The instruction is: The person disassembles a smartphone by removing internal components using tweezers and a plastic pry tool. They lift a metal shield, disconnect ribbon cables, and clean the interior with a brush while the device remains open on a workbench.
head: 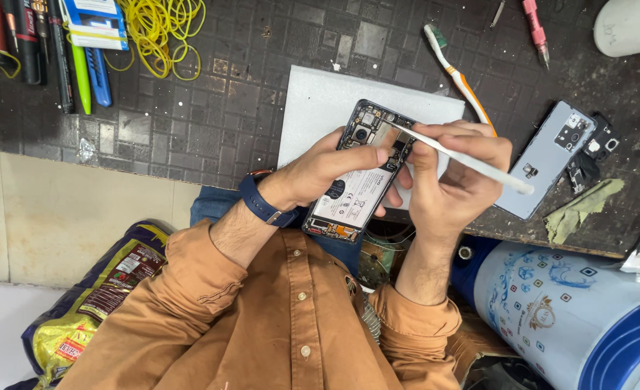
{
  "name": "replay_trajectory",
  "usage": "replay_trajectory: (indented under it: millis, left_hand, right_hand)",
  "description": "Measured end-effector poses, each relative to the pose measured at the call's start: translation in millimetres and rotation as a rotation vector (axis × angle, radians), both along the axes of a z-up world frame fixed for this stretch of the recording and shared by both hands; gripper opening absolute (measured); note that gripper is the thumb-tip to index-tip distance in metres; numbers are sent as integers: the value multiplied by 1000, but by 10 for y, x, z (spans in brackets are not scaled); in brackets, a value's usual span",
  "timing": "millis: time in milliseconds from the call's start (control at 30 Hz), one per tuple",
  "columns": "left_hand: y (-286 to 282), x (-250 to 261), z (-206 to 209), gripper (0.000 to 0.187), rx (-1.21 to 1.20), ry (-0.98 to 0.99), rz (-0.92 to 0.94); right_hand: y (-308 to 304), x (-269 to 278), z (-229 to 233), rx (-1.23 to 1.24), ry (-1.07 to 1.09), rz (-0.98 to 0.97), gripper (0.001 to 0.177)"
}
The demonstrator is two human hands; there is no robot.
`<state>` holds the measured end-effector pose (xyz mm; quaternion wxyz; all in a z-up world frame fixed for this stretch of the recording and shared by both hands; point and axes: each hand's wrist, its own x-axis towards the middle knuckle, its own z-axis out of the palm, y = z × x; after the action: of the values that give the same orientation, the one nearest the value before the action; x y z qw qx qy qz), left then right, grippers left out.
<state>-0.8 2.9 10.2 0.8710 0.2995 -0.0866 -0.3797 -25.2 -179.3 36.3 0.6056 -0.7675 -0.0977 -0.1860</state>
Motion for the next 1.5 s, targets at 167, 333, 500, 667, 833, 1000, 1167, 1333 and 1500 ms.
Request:
replay_trajectory:
  millis: [167,333,500,667,833,1000,1167,1333,1500]
  left_hand:
    - [-19,20,-26,69,-4,-4,-12]
    - [-33,24,-45,99,17,17,-8]
    - [-29,18,-56,107,-55,76,-6]
    - [-32,31,-67,105,-53,79,-16]
    - [-43,30,-64,100,-76,134,-39]
    - [-38,28,-92,95,-158,160,-61]
    - [-34,38,-96,89,-159,157,-48]
    - [-44,12,-110,90,-165,160,-41]
    - [-28,45,-118,87,-160,57,-74]
  right_hand:
    - [29,7,-47,-188,-106,-74,30]
    - [21,61,-245,181,-8,6,32]
    - [-12,78,-394,358,65,34,35]
    - [-49,84,-456,360,69,38,31]
    - [9,41,-423,494,17,-95,30]
    - [57,-84,-242,366,-22,-183,31]
    - [177,-164,-34,399,76,-206,34]
    - [177,-180,82,278,23,-142,32]
    - [113,13,9,192,49,-65,32]
